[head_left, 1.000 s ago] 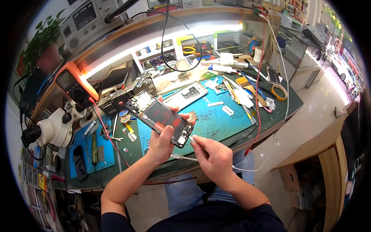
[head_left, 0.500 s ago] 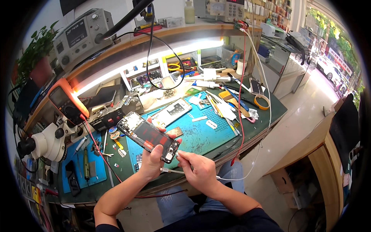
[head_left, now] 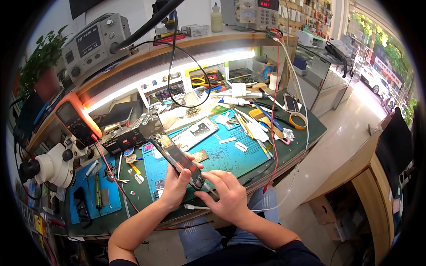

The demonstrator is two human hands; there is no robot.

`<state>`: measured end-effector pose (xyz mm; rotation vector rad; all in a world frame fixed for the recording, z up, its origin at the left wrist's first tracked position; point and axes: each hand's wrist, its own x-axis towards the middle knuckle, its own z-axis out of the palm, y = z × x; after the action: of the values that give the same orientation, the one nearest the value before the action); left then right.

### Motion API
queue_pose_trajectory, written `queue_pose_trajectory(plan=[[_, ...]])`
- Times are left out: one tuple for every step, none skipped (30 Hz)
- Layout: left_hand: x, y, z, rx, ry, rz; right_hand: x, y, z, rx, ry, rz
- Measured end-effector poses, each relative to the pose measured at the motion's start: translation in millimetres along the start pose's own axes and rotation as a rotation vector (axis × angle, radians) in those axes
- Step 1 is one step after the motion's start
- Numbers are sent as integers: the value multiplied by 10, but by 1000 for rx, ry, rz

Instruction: The person uses a multimeter to test the battery terminals of a disassembled smartphone. They then connect a charging cable to the device, which displays a charging icon on the screen. Finally, the person handles a small component over the phone's motherboard.

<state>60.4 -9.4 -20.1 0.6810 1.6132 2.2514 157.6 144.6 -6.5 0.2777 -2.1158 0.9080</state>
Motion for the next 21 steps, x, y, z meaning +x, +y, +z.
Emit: queue_pose_trajectory(plan=[[-12,15,28,47,-9,0,7,-9,-2,4,-29,-11],[-16,3,32,49,-27,10,12,-14,-2,8,-57,-22],[-25,-5,25,56,-42,20,14,-9,11,19,-56,-49],[-31,-17,16,62,-58,31,17,-3,18,22,-45,-48],[-25,-38,-10,67,-75,52,21,3,23,26,-34,-47],[-16,-31,-6,60,-58,54,28,8,23,26,-26,-47],[-5,-11,2,53,-40,57,30,15,12,110,-40,62],[6,17,12,45,-22,60,27,28,-10,194,-54,171],[14,96,76,97,-7,68,26,47,-40,274,-67,281],[24,162,134,148,9,77,33,74,-55,480,-70,408],[48,148,119,60,23,35,45,117,-59,687,-71,534],[61,141,83,-25,40,-5,62,155,-64,899,-76,658],[57,123,41,-48,39,-46,96,210,-90,1000,-160,741],[39,98,-5,-71,38,-87,96,241,-70,1060,-192,764],[45,79,-18,-97,33,-129,91,285,-49,1116,-221,788],[55,84,5,-167,33,-167,90,323,-31,1172,-250,812],[59,104,46,-238,33,-205,97,346,-10,1177,-284,780],[57,118,61,-309,36,-242,120,363,-7,1158,-316,773],[69,127,59,-301,50,-283,153,381,-11,1138,-347,767],[75,133,56,-323,39,-278,182,399,-7,1118,-378,760],[78,146,57,-342,29,-273,195,450,25,1048,-366,733]])
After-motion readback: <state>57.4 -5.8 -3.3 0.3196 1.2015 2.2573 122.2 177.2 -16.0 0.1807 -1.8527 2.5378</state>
